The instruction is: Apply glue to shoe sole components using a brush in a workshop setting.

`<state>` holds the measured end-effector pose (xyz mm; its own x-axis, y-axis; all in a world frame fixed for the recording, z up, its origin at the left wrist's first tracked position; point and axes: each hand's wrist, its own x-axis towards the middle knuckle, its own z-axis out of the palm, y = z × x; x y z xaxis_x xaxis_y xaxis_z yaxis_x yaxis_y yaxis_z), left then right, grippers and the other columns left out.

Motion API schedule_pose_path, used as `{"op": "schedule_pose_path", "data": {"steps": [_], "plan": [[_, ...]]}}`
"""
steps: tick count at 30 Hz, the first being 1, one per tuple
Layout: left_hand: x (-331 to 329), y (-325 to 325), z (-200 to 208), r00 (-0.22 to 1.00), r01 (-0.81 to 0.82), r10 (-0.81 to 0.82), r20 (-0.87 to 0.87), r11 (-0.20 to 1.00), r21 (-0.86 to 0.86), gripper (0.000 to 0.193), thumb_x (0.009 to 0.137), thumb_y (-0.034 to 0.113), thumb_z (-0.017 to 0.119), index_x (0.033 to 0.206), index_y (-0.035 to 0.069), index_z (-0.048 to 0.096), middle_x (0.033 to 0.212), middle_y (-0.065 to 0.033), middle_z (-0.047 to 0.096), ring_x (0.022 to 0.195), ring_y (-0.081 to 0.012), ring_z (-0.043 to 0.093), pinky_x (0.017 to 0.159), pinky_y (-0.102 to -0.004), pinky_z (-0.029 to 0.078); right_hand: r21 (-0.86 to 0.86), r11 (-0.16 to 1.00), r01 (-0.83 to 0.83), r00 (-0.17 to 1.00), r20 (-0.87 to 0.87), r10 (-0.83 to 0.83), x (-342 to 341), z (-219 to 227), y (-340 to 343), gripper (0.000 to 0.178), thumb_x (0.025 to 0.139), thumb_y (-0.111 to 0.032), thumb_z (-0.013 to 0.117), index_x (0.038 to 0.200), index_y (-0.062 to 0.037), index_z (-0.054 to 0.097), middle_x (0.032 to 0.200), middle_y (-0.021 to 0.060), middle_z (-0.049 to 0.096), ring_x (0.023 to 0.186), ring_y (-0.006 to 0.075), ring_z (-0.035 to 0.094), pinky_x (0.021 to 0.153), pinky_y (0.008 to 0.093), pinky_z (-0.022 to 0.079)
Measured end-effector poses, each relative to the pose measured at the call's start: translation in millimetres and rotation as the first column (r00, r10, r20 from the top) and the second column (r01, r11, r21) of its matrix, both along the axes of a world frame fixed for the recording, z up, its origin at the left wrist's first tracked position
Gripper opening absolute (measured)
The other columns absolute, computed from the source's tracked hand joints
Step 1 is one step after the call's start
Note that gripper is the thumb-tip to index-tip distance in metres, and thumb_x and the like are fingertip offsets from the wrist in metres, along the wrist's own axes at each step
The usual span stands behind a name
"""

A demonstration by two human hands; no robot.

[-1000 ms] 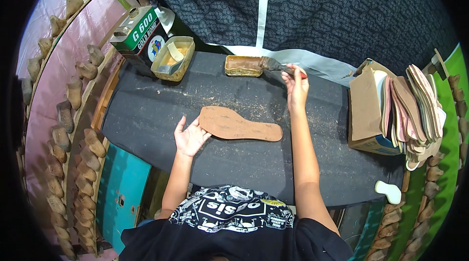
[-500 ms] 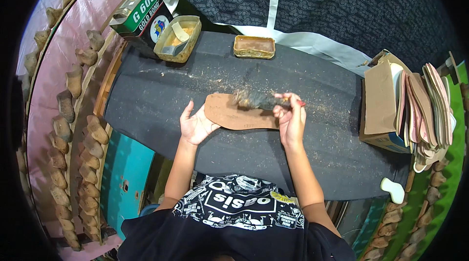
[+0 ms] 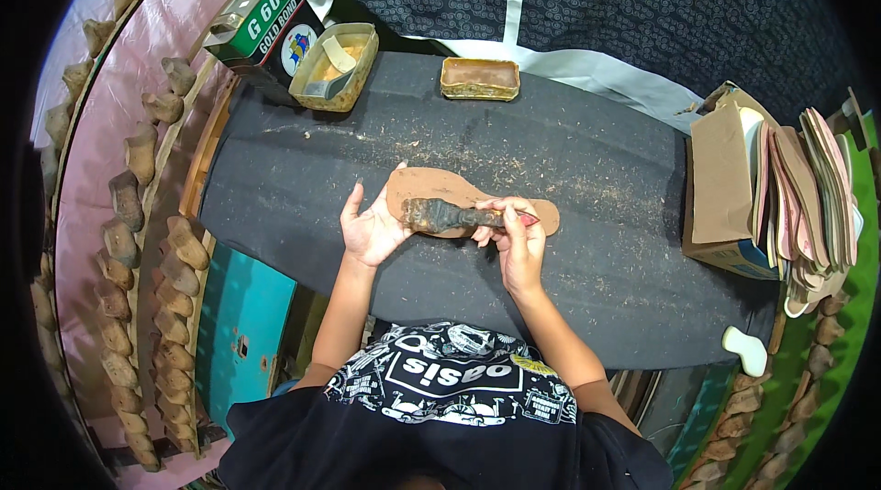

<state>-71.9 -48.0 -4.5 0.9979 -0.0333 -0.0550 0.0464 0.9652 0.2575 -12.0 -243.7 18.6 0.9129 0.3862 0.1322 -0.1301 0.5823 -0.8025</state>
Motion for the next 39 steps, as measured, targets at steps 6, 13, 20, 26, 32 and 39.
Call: {"op": "schedule_pose_path", "data": {"steps": [6, 13, 20, 26, 32, 39], "plan": [[0, -1, 4, 1.0, 0.008, -0.008, 0.015, 1.0, -0.011, 0.065, 0.08, 0.048, 0.032, 0.131, 0.011, 0.016, 0.131, -0.0126, 0.024, 0.121, -0.0265, 0.025, 0.098, -0.043, 0.02, -0.012, 1.0, 0.004, 1.0, -0.001, -0.004, 0, -1, -2, 0.017, 0.087, -0.016, 0.038, 0.091, -0.0016, 0.046, 0.092, 0.018, 0.053, 0.061, 0.0167, 0.053, 0.053, 0.0244, 0.044], [1, -1, 2, 1.0, -0.005, 0.005, 0.009, 1.0, 0.003, 0.065, 0.08, 0.048, 0.031, 0.13, 0.009, 0.018, 0.131, -0.0131, 0.026, 0.12, -0.026, 0.026, 0.098, -0.0416, 0.021, 0.007, 0.999, -0.037, 0.999, -0.002, 0.037, 0, -5, -3, 0.017, 0.087, -0.016, 0.038, 0.092, -0.0015, 0.045, 0.093, 0.018, 0.054, 0.063, 0.0165, 0.054, 0.054, 0.0247, 0.045], [1, -1, 2, 1.0, -0.016, 0.016, 0.001, 1.0, -0.008, 0.065, 0.08, 0.048, 0.031, 0.13, 0.009, 0.018, 0.131, -0.0137, 0.025, 0.121, -0.0267, 0.025, 0.098, -0.0421, 0.019, -0.007, 0.999, -0.035, 0.999, 0.002, 0.035, 1, -7, -4, 0.017, 0.087, -0.016, 0.038, 0.092, -0.0016, 0.046, 0.093, 0.0174, 0.054, 0.062, 0.0163, 0.054, 0.054, 0.0244, 0.044], [0, -2, 4, 1.0, -0.009, 0.01, 0.02, 0.999, -0.031, 0.066, 0.08, 0.048, 0.031, 0.13, 0.008, 0.016, 0.132, -0.014, 0.023, 0.122, -0.0278, 0.021, 0.099, -0.0435, 0.016, -0.025, 1.0, 0.01, 1.0, -0.013, -0.01, 2, -5, -7, 0.018, 0.086, -0.018, 0.04, 0.09, -0.0021, 0.046, 0.091, 0.0175, 0.054, 0.059, 0.0161, 0.053, 0.051, 0.0232, 0.043], [1, -2, 3, 1.0, -0.009, 0.01, 0.024, 0.999, -0.031, 0.067, 0.08, 0.048, 0.03, 0.131, 0.008, 0.014, 0.132, -0.0141, 0.022, 0.123, -0.0279, 0.02, 0.1, -0.0434, 0.015, -0.027, 0.999, 0.023, 1.0, -0.013, -0.024, 1, -4, -5, 0.018, 0.086, -0.018, 0.04, 0.09, -0.0017, 0.046, 0.089, 0.0178, 0.054, 0.058, 0.0159, 0.052, 0.05, 0.0231, 0.043], [1, -2, 3, 1.0, -0.016, 0.016, 0.022, 1.0, -0.011, 0.068, 0.08, 0.049, 0.03, 0.131, 0.008, 0.014, 0.132, -0.0144, 0.021, 0.123, -0.0282, 0.02, 0.1, -0.0435, 0.015, -0.069, 0.996, 0.055, 0.998, 0.04, -0.052, 8, 0, -12, 0.015, 0.085, -0.016, 0.039, 0.085, -0.0018, 0.045, 0.084, 0.0181, 0.054, 0.052, 0.0149, 0.049, 0.046, 0.0226, 0.04]]}}
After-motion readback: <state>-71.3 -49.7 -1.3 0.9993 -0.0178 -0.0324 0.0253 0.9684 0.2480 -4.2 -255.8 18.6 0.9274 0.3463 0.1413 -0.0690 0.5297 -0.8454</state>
